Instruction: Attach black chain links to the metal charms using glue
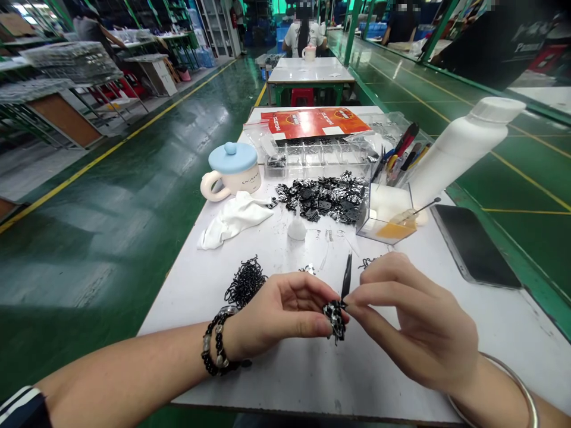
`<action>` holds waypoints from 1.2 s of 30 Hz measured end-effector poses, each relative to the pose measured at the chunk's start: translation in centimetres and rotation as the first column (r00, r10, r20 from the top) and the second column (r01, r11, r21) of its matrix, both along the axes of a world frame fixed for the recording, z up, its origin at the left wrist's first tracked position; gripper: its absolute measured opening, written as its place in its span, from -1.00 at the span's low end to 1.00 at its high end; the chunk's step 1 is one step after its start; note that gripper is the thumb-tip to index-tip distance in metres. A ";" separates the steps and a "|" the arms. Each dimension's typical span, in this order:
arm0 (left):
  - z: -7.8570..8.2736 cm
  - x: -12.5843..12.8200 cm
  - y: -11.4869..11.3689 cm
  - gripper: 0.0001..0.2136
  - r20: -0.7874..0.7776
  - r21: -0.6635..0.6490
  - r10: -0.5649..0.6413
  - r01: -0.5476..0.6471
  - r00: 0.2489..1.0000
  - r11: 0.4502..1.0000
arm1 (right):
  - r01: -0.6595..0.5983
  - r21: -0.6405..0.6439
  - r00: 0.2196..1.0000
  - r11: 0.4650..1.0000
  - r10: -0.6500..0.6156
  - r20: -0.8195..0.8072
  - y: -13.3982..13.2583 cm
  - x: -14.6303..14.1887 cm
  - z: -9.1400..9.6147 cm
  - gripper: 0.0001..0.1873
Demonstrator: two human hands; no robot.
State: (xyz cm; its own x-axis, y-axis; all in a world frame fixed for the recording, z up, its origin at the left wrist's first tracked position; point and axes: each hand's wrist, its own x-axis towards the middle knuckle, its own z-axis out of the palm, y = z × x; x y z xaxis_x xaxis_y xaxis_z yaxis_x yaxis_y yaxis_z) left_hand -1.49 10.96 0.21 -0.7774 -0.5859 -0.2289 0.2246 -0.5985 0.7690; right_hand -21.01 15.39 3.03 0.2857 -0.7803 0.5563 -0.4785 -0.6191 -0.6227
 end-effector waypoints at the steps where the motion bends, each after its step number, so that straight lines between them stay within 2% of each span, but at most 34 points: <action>1: 0.0 0.0 0.0 -0.71 -0.005 0.003 -0.002 0.002 1.000 1.000 | 0.003 -0.015 1.000 1.000 -0.003 -0.015 0.0 0.1 0.0 -0.80; 9: 0.1 0.1 -0.2 -0.71 -0.027 -0.004 -0.016 0.016 1.000 1.000 | -0.016 -0.157 0.998 0.988 0.005 -0.069 0.0 0.1 0.3 -0.82; 16: 0.2 0.2 0.0 -0.70 -0.004 0.011 -0.077 0.078 0.997 0.997 | -0.060 -0.182 0.995 0.981 0.044 -0.089 -0.1 -0.2 0.3 -0.85; 22: 0.3 0.1 0.0 -0.71 0.001 0.039 -0.078 0.078 0.997 0.996 | -0.061 -0.103 0.998 0.993 0.057 -0.041 -0.1 0.0 0.1 -0.85; 32: 0.4 0.1 0.0 -0.73 0.015 0.065 -0.085 0.084 0.996 0.994 | -0.070 -0.143 0.987 0.987 0.048 -0.154 0.3 -0.4 0.4 -0.87; 36: 0.2 0.1 -0.1 -0.72 0.006 0.053 -0.096 0.096 0.995 0.994 | -0.113 -0.014 0.992 0.994 0.112 -0.049 0.1 -0.5 0.2 -0.88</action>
